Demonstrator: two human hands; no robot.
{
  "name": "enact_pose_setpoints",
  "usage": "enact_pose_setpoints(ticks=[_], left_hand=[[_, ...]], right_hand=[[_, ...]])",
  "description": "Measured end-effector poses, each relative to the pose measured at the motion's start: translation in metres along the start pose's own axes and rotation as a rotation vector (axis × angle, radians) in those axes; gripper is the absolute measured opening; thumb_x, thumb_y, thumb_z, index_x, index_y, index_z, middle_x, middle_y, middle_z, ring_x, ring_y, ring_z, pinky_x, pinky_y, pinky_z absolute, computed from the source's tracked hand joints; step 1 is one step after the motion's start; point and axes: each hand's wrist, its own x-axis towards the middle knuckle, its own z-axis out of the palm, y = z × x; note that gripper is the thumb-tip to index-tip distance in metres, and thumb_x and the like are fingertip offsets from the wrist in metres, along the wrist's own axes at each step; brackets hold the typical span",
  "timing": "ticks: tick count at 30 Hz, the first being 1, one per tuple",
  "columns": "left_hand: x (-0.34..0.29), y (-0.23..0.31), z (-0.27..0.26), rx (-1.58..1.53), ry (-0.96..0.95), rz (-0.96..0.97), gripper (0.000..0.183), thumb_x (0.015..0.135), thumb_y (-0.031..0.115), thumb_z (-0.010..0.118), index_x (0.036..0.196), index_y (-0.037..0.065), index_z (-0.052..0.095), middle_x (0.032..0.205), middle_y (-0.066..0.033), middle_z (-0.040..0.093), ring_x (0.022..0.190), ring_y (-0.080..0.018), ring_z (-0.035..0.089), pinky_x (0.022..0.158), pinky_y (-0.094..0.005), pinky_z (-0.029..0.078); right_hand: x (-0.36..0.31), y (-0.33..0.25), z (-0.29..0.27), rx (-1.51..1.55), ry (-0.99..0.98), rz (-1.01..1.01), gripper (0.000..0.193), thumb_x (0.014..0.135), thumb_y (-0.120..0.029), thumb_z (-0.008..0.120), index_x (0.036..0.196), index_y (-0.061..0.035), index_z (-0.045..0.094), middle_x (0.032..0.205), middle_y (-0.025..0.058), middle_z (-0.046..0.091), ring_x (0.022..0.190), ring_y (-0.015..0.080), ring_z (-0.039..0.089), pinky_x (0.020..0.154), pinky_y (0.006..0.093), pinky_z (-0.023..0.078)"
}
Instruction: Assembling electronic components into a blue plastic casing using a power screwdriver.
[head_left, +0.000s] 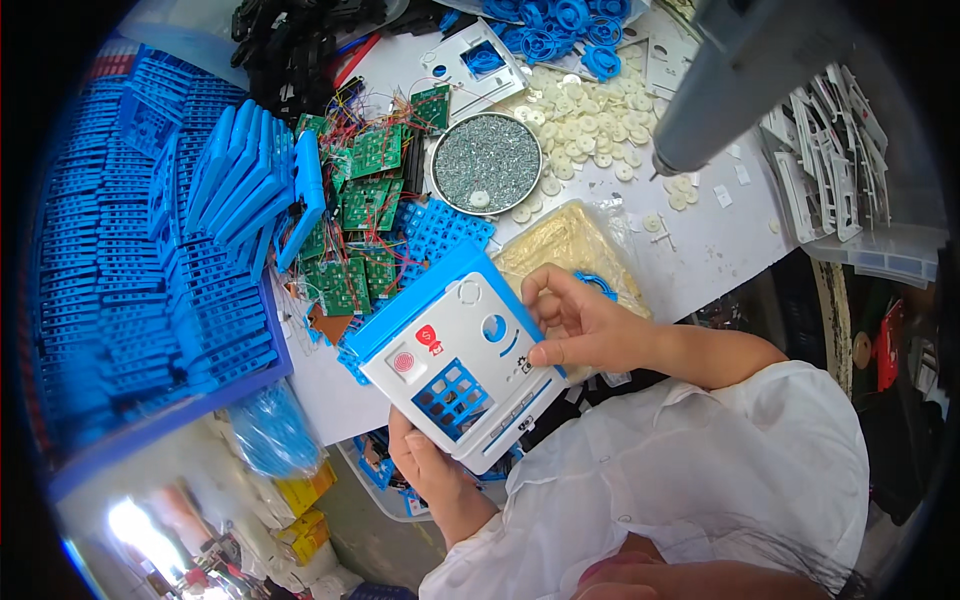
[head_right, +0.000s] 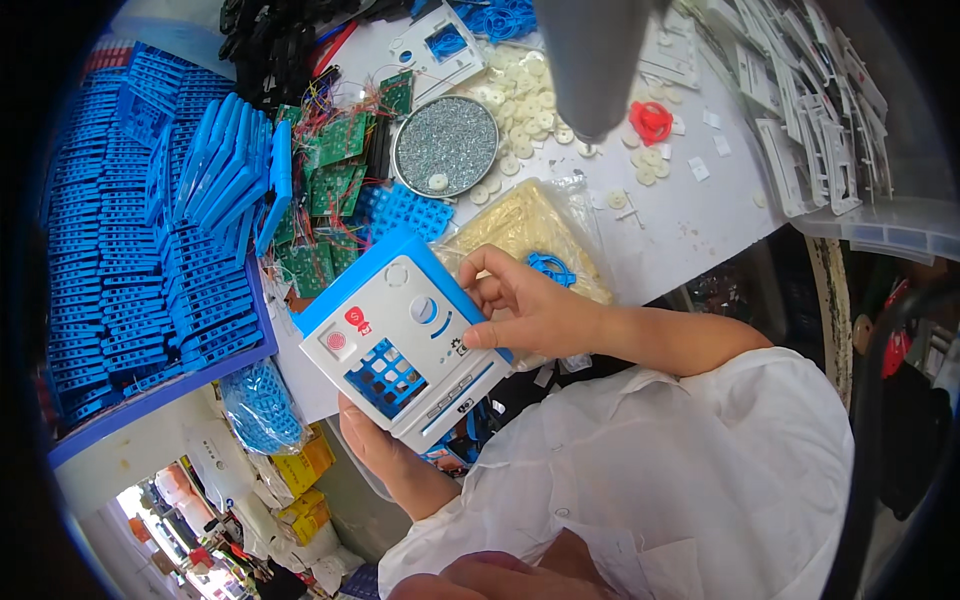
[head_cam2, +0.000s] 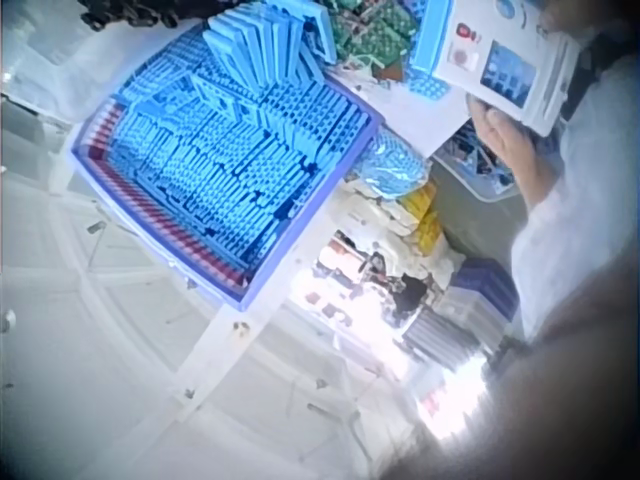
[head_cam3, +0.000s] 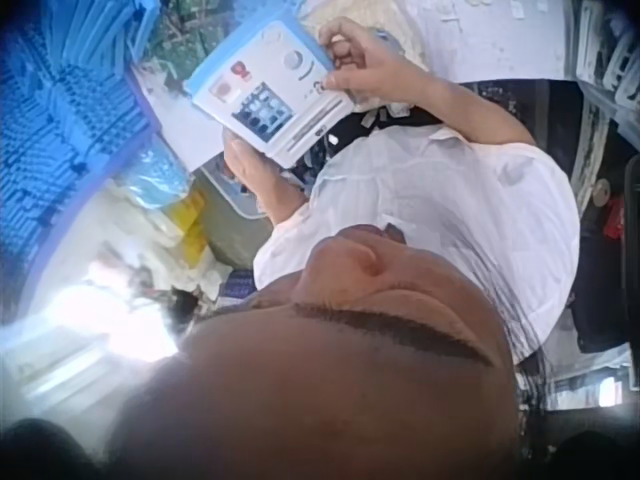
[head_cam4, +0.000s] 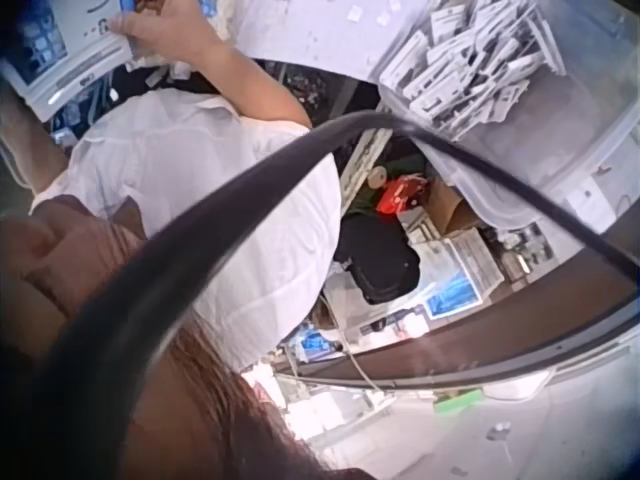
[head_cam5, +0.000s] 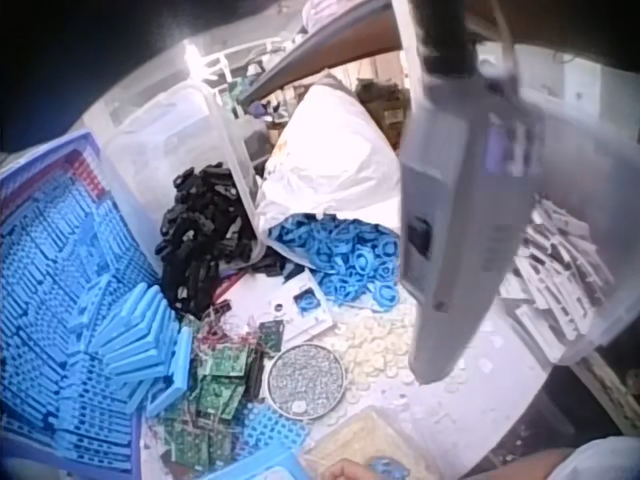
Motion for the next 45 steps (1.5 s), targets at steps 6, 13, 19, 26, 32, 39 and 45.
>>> enact_pose_setpoints(ticks=[6, 13, 19, 26, 32, 39, 45], left_hand=[[-0.004, -0.012, 0.001, 0.044, -0.028, 0.174, 0.065, 0.106, 0.048, 0.053, 0.127, -0.013, 0.059, 0.111, -0.0148, 0.071, 0.097, -0.0191, 0.069, 0.089, -0.0313, 0.053], [-0.013, -0.017, -0.003, 0.148, 0.023, 0.197, 0.073, 0.103, 0.057, 0.054, 0.128, -0.012, 0.055, 0.116, -0.0172, 0.067, 0.104, -0.021, 0.067, 0.089, -0.033, 0.054], [-0.022, 0.003, 0.006, 0.271, 0.021, 0.098, 0.071, 0.105, 0.045, 0.05, 0.146, -0.012, 0.04, 0.138, -0.0243, 0.054, 0.121, -0.0295, 0.058, 0.101, -0.0401, 0.047], [-0.029, -0.004, 0.016, 0.07, 0.085, 0.053, 0.079, 0.101, 0.06, 0.054, 0.135, -0.011, 0.048, 0.124, -0.0193, 0.064, 0.108, -0.0227, 0.066, 0.09, -0.0352, 0.054], [-0.04, -0.027, 0.012, -0.011, 0.094, 0.05, 0.073, 0.104, 0.058, 0.045, 0.145, -0.003, 0.043, 0.132, -0.0197, 0.062, 0.112, -0.025, 0.07, 0.089, -0.0372, 0.061], [-0.047, -0.044, 0.004, 0.142, 0.077, 0.057, 0.083, 0.102, 0.063, 0.05, 0.137, -0.012, 0.047, 0.122, -0.0174, 0.064, 0.11, -0.0211, 0.064, 0.094, -0.0355, 0.05], [-0.055, -0.038, 0.009, 0.099, 0.088, 0.078, 0.07, 0.105, 0.054, 0.049, 0.134, -0.01, 0.05, 0.121, -0.0152, 0.064, 0.105, -0.0184, 0.064, 0.088, -0.0321, 0.05]], right_hand=[[-0.003, 0.001, 0.001, -0.03, 0.011, 0.03, 0.05, 0.095, -0.002, 0.073, 0.128, -0.0097, 0.036, 0.122, 0.0114, 0.063, 0.112, 0.0143, 0.063, 0.095, 0.0294, 0.055], [-0.004, 0.0, 0.001, -0.017, -0.014, 0.035, 0.048, 0.095, -0.002, 0.073, 0.126, -0.0095, 0.038, 0.121, 0.0104, 0.063, 0.113, 0.0138, 0.062, 0.096, 0.0297, 0.054], [-0.001, 0.0, -0.003, 0.062, -0.097, 0.009, 0.042, 0.096, -0.003, 0.072, 0.124, -0.0085, 0.04, 0.121, 0.0099, 0.064, 0.112, 0.0126, 0.062, 0.095, 0.0286, 0.053], [-0.007, -0.008, 0.004, -0.001, -0.066, 0.049, 0.041, 0.097, -0.002, 0.069, 0.127, -0.0075, 0.04, 0.119, 0.0093, 0.064, 0.11, 0.0118, 0.062, 0.094, 0.0277, 0.052], [-0.013, -0.012, 0.007, 0.058, -0.058, 0.022, 0.045, 0.097, 0.0, 0.069, 0.13, -0.0061, 0.04, 0.121, 0.0095, 0.064, 0.112, 0.0129, 0.063, 0.093, 0.0274, 0.053], [-0.022, -0.017, 0.024, -0.121, 0.027, 0.03, 0.06, 0.099, -0.008, 0.07, 0.149, -0.0012, 0.038, 0.124, 0.0121, 0.068, 0.115, 0.014, 0.064, 0.095, 0.0297, 0.053], [-0.021, -0.018, 0.026, -0.102, -0.019, 0.021, 0.053, 0.1, -0.012, 0.069, 0.145, 0.0018, 0.043, 0.124, 0.0125, 0.067, 0.115, 0.0141, 0.063, 0.096, 0.0301, 0.053]])
